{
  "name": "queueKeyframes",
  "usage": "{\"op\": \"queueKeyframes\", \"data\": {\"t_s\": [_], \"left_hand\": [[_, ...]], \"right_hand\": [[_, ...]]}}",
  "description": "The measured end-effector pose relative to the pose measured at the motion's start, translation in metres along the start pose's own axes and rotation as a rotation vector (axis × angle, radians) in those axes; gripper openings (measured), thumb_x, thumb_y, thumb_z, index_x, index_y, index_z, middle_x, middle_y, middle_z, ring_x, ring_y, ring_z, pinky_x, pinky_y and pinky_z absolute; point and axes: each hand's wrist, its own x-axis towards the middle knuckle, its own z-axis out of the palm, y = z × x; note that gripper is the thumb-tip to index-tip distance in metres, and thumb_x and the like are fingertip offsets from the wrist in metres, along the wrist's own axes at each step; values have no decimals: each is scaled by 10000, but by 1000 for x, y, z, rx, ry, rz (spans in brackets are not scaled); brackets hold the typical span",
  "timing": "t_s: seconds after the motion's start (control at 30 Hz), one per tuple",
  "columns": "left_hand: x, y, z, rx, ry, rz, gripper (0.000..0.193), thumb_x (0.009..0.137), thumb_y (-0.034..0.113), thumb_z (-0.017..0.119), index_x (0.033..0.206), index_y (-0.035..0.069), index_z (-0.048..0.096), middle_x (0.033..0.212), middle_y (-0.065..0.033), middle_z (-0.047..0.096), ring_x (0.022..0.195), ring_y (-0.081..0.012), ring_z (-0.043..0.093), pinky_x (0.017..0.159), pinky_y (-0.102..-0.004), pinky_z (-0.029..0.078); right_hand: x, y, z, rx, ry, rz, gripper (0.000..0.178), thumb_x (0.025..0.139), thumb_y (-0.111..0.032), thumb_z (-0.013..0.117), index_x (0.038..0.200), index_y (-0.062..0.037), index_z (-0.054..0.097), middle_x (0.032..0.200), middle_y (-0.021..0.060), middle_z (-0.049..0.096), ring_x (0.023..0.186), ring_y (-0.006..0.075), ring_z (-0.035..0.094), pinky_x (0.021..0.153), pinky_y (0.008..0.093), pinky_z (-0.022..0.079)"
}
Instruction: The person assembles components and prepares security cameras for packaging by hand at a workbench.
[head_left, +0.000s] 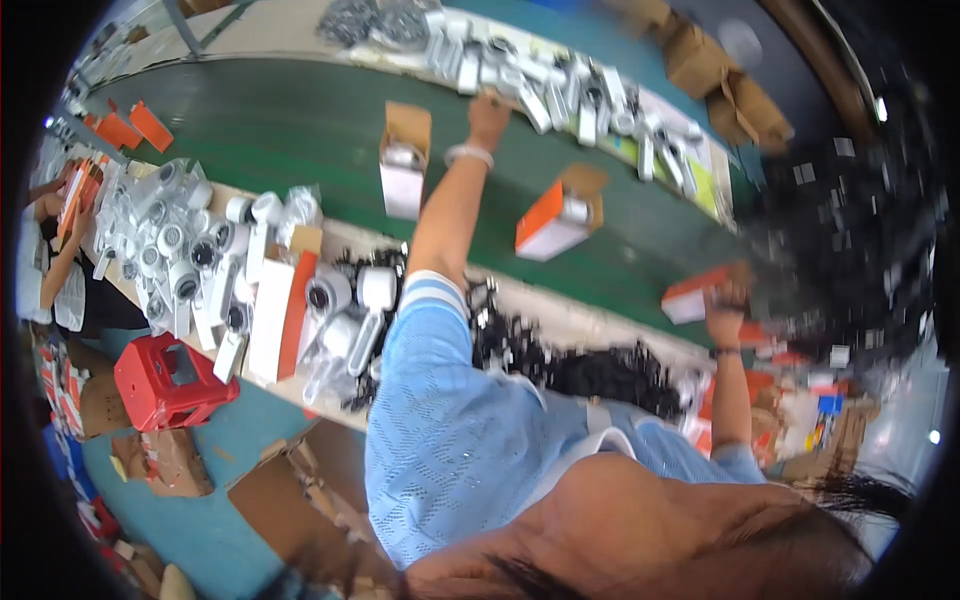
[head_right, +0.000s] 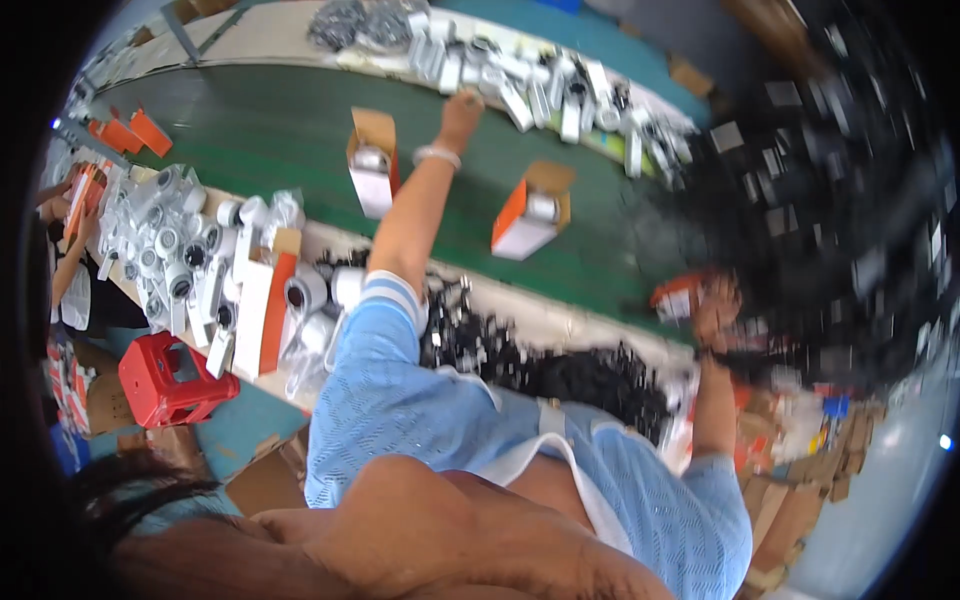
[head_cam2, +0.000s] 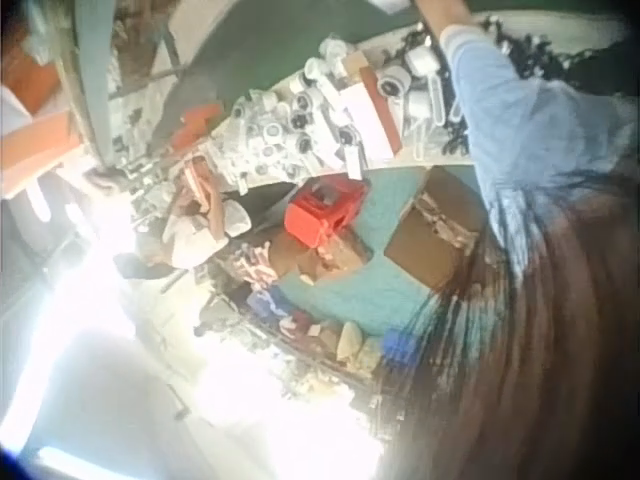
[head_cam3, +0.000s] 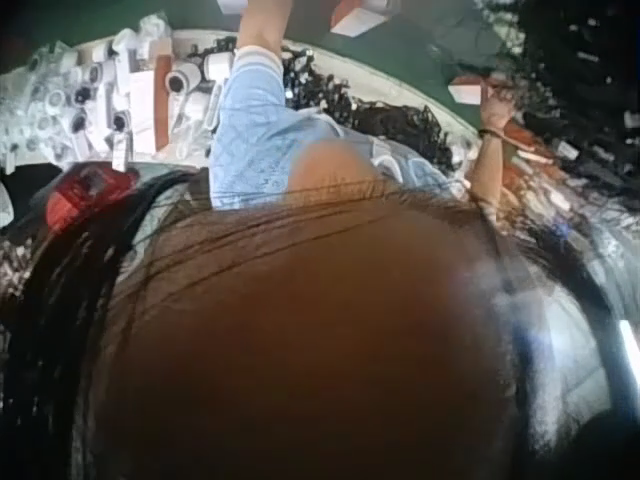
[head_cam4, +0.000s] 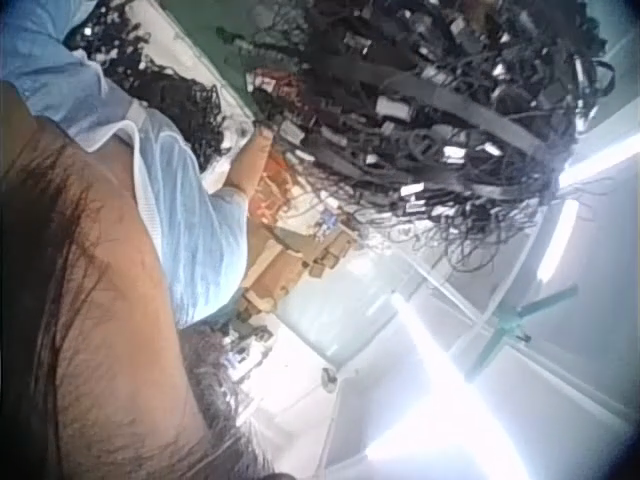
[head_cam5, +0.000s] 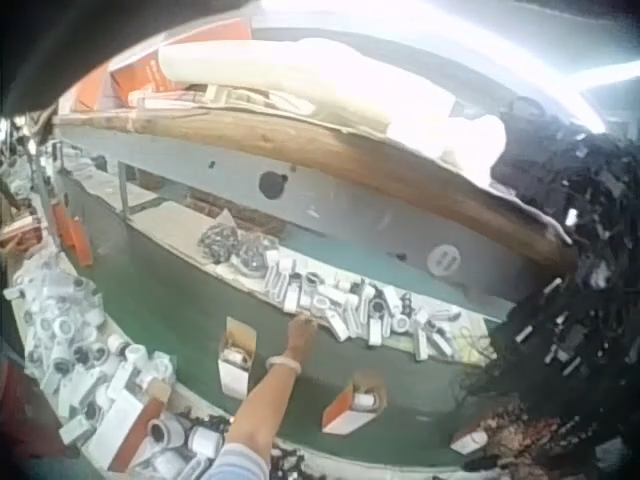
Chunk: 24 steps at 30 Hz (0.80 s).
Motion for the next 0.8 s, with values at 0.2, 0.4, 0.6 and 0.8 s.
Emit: {"op": "queueKeyframes", "data": {"t_s": [0.2, 0.4, 0.6, 0.8], "left_hand": [[-121, 122, -77, -231, 5, -164, 326, 811, 154, 620, 1058, -54, 575, 998, -180, 628, 917, -252, 609, 819, -349, 473], [-299, 182, -111, -230, -768, 23, 153, 848, 139, 572, 941, 44, 648, 886, -124, 639, 748, -222, 603, 699, -304, 475], [-376, 222, -96, 461, -1004, 233, 158, 792, 225, 620, 871, 106, 688, 872, -125, 636, 795, -310, 608, 735, -409, 484], [-387, 200, -91, 335, -984, 388, 188, 724, 160, 676, 912, 146, 682, 889, -89, 614, 904, -292, 575, 777, -408, 469]], "right_hand": [[13, -10, -42, 80, -362, 260, 557, 804, -367, 591, 1257, -88, 424, 1126, 140, 540, 1067, 334, 504, 950, 479, 349], [-4, -5, -68, 95, -61, 407, 539, 731, -274, 646, 1202, -85, 462, 1092, 133, 552, 1025, 315, 528, 919, 471, 369], [-46, -59, -123, 652, 36, 433, 466, 770, -141, 634, 1188, -16, 470, 1101, 198, 530, 1039, 374, 494, 890, 418, 412], [-113, -119, -164, 1036, -224, 493, 321, 796, -82, 612, 1102, -15, 539, 1102, 173, 543, 1065, 350, 498, 932, 386, 398]]}}
